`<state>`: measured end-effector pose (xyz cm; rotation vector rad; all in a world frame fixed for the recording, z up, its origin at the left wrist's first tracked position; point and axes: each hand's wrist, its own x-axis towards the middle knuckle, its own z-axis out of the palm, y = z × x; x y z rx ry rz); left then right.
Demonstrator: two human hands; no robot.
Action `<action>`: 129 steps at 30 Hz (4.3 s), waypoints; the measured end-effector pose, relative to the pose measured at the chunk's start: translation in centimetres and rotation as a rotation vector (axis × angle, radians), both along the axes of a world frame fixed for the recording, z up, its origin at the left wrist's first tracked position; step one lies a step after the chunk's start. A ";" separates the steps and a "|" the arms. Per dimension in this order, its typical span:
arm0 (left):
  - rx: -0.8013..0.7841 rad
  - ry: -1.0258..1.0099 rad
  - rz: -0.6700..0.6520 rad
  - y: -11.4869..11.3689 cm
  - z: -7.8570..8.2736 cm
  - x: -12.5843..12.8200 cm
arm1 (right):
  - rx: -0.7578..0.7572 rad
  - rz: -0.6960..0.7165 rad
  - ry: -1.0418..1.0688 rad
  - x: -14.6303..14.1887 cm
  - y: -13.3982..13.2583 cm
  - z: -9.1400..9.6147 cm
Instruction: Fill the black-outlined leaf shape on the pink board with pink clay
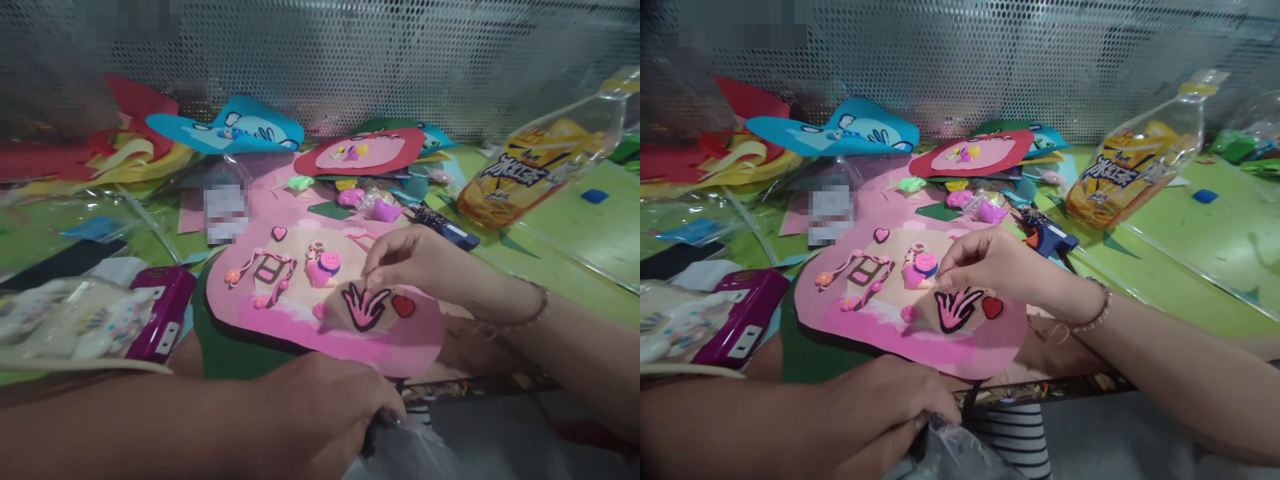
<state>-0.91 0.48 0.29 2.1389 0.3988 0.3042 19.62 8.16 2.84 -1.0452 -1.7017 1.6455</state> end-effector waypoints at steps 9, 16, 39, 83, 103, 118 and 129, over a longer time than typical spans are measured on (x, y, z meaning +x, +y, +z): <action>0.021 0.003 0.004 0.0 0.2 0.0 | -0.116 0.012 0.040 -0.1 -0.1 0.0; -0.026 -0.013 -0.011 0.3 -0.2 0.1 | -0.030 -0.005 0.053 0.3 0.5 -0.4; 0.039 -0.060 -0.035 0.0 -0.7 -0.2 | -0.200 0.024 0.142 0.4 0.6 -0.9; 0.129 -0.305 0.157 -0.4 -0.8 0.1 | -0.290 0.076 0.230 0.6 0.8 -0.8; 0.723 0.013 0.059 -0.4 0.0 -0.4 | -0.127 0.026 0.015 0.7 1.2 -0.9; 0.932 0.322 0.156 -1.0 -1.4 0.4 | 0.565 0.189 -0.587 1.2 0.7 -0.1; 0.836 0.391 0.124 -1.0 -1.0 0.6 | 0.655 0.304 -0.607 0.7 0.4 0.2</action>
